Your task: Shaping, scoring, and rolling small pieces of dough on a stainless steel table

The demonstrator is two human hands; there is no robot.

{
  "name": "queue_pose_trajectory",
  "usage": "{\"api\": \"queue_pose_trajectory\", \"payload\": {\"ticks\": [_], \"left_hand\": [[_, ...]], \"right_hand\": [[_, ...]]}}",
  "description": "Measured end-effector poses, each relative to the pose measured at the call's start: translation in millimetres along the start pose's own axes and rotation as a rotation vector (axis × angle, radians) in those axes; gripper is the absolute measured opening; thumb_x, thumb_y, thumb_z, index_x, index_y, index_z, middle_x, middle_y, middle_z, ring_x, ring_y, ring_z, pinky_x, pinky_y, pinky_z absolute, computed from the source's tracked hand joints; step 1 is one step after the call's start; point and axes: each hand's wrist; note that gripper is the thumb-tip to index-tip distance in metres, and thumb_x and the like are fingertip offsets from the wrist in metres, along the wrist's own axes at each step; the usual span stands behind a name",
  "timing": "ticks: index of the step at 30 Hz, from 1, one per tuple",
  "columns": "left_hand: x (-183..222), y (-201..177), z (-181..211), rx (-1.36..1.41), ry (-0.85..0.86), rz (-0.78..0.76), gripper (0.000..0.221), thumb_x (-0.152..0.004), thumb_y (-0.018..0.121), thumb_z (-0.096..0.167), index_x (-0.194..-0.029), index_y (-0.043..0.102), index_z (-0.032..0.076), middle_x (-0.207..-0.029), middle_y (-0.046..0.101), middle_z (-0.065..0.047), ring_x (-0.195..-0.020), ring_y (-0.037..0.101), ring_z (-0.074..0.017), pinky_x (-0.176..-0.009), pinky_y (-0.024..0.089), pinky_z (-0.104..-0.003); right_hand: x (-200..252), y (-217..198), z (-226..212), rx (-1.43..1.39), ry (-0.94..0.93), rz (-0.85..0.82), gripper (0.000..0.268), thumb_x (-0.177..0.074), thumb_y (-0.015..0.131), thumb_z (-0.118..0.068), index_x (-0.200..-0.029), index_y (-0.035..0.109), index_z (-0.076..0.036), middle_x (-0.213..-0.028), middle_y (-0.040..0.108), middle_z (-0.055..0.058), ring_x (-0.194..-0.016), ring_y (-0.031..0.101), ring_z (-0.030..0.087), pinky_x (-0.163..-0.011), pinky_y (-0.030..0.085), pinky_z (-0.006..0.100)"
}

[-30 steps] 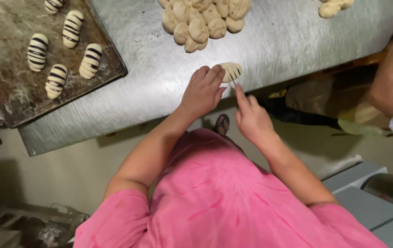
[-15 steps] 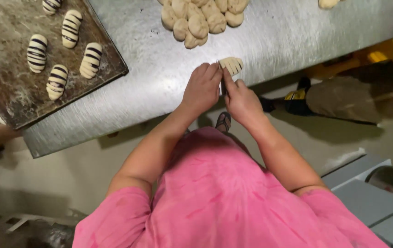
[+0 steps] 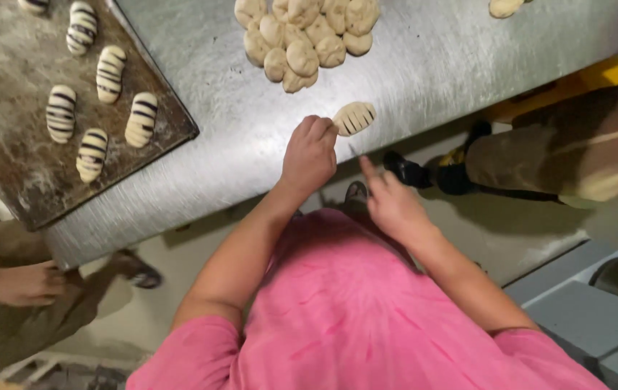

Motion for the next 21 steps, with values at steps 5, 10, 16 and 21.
{"api": "queue_pose_trajectory", "payload": {"ticks": [5,10,16,21], "left_hand": [[-11.7,-7.8,-4.6,0.105,-0.076,0.096,0.026,-0.085,0.057,0.003,-0.107,0.071,0.0,-0.103,0.058,-0.012,-0.102,0.06,-0.0341,-0.087,0.053,-0.041],[-30.4,-5.8,11.0,0.037,-0.155,0.063,0.031,-0.086,0.066,0.01,-0.115,0.074,0.0,-0.105,0.059,-0.012,-0.103,0.06,-0.0324,-0.085,0.052,-0.042],[-46.6,9.8,31.1,-0.168,-0.316,-0.095,0.04,-0.088,0.073,0.031,-0.12,0.075,0.007,-0.107,0.062,-0.005,-0.104,0.057,-0.0278,-0.091,0.048,-0.044],[-29.4,4.5,65.2,-0.15,-0.264,-0.169,0.054,-0.076,0.08,0.045,-0.114,0.073,0.007,-0.103,0.061,-0.008,-0.097,0.06,-0.0302,-0.092,0.048,-0.047]], "right_hand": [[-42.6,-49.1,69.6,0.249,-0.229,0.338,0.067,-0.095,0.056,-0.021,-0.161,0.047,-0.023,-0.09,0.058,0.012,-0.049,0.063,0.038,-0.045,0.055,0.047],[-137.2,-52.8,120.4,0.43,-0.4,0.519,0.051,-0.096,0.066,-0.041,-0.146,0.064,-0.032,-0.119,0.06,0.006,-0.099,0.061,0.034,-0.068,0.053,0.046],[-167.3,-20.2,99.1,0.012,-0.654,0.157,0.043,-0.095,0.065,-0.044,-0.132,0.066,-0.021,-0.122,0.062,0.004,-0.109,0.057,0.032,-0.082,0.047,0.048],[-138.4,-32.4,114.2,-0.084,-0.815,0.282,0.053,-0.1,0.049,-0.068,-0.115,0.065,-0.02,-0.106,0.058,0.0,-0.099,0.057,0.025,-0.089,0.039,0.044]]}}
Point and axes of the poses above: each hand's wrist, its own x-axis away from the middle knuckle, its own y-axis out of the palm, z = x × y
